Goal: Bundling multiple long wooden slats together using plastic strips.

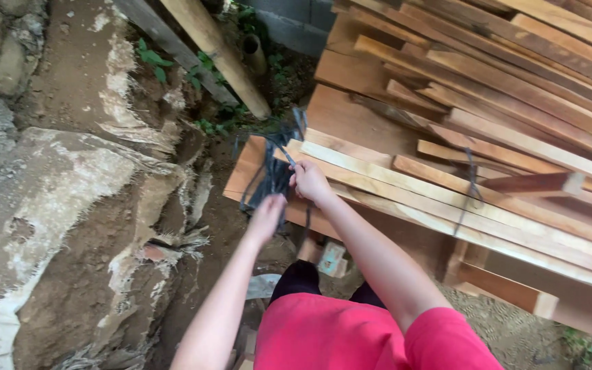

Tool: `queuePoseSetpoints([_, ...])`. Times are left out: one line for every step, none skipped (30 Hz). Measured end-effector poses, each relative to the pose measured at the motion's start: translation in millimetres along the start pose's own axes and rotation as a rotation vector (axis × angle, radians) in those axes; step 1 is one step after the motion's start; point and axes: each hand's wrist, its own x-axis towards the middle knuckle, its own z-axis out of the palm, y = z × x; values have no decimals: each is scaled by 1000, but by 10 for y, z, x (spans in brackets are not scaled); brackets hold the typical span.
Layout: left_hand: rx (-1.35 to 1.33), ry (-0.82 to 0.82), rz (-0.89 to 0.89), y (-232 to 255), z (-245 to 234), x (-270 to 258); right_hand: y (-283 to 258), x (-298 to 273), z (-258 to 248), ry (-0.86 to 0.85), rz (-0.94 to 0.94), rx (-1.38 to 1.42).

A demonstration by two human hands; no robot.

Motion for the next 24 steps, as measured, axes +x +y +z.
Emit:
queuePoseSetpoints([-14, 78, 85, 157, 36, 83, -222, -196, -263, -143, 48, 45])
queuePoseSetpoints([-30, 156, 171, 318, 89, 158, -435, -404, -539, -286, 96, 90])
queuePoseSetpoints([-25, 151, 176, 511, 217, 166, -452, -475, -749, -279, 94, 94])
queuePoseSetpoints([7, 168, 200, 705, 366, 166, -459, -554, -976, -343, 108, 67])
queuePoseSetpoints([40, 183, 232, 926, 541, 188, -466, -618, -1237, -401, 119, 40])
queuePoseSetpoints([44, 174, 245, 1092, 752, 194, -452, -646, -1487, -386, 113, 44])
queuePoseSetpoints([-68, 157, 274, 1256, 990, 196, -424, -675, -1757, -430, 103, -33])
queuePoseSetpoints([-180, 138, 301, 1416, 1242, 196, -386, -707, -2034, -472, 93, -111])
queuePoseSetpoints([-182, 135, 310, 1575, 1481, 159, -419, -822, -2353, -464, 89, -114])
queuePoseSetpoints([-196, 123, 342, 1730, 1730, 122, -441, -938, -2676, -441, 62, -190])
queuePoseSetpoints([-213, 115, 370, 1863, 2001, 70, -440, -1067, -3003, -423, 38, -269])
queuePoseSetpoints([-219, 115, 373, 1957, 2283, 12, -380, -1170, -3352, -421, 37, -276])
queuePoseSetpoints([-240, 97, 371, 2050, 2580, -42, -306, -1276, -3712, -431, 20, -318])
queuePoseSetpoints([-260, 80, 369, 2153, 2885, -92, -234, -1376, -4083, -442, 3, -361])
queuePoseSetpoints([-256, 63, 382, 2197, 3182, -70, -89, -1469, -4399, -421, 4, -358])
queuePoseSetpoints([-257, 39, 408, 2251, 3478, -45, 50, -1560, -4717, -403, -14, -357])
queuePoseSetpoints([-250, 7, 416, 2227, 3769, -81, 243, -1722, -4983, -392, -16, -344])
queuePoseSetpoints([-239, -17, 410, 2237, 4029, -83, 467, -1768, -5217, -377, 1, -329])
queuePoseSetpoints([-208, -75, 417, 2280, 4268, -48, 657, -1783, -5449, -346, -37, -351])
queuePoseSetpoints([-178, -133, 423, 2325, 4489, -17, 833, -1803, -5666, -315, -74, -373])
queuePoseSetpoints([-169, -149, 437, 2421, 4715, -75, 949, -1904, -5874, -293, -76, -367])
queuePoseSetpoints([-131, -168, 457, 2513, 4923, -137, 1058, -2008, -6062, -274, -59, -325])
queuePoseSetpoints([-89, -183, 465, 2543, 5070, -222, 1178, -2123, -6169, -266, -38, -277])
queuePoseSetpoints([-76, -195, 468, 2615, 5195, -354, 1358, -2184, -6283, -254, -36, -264])
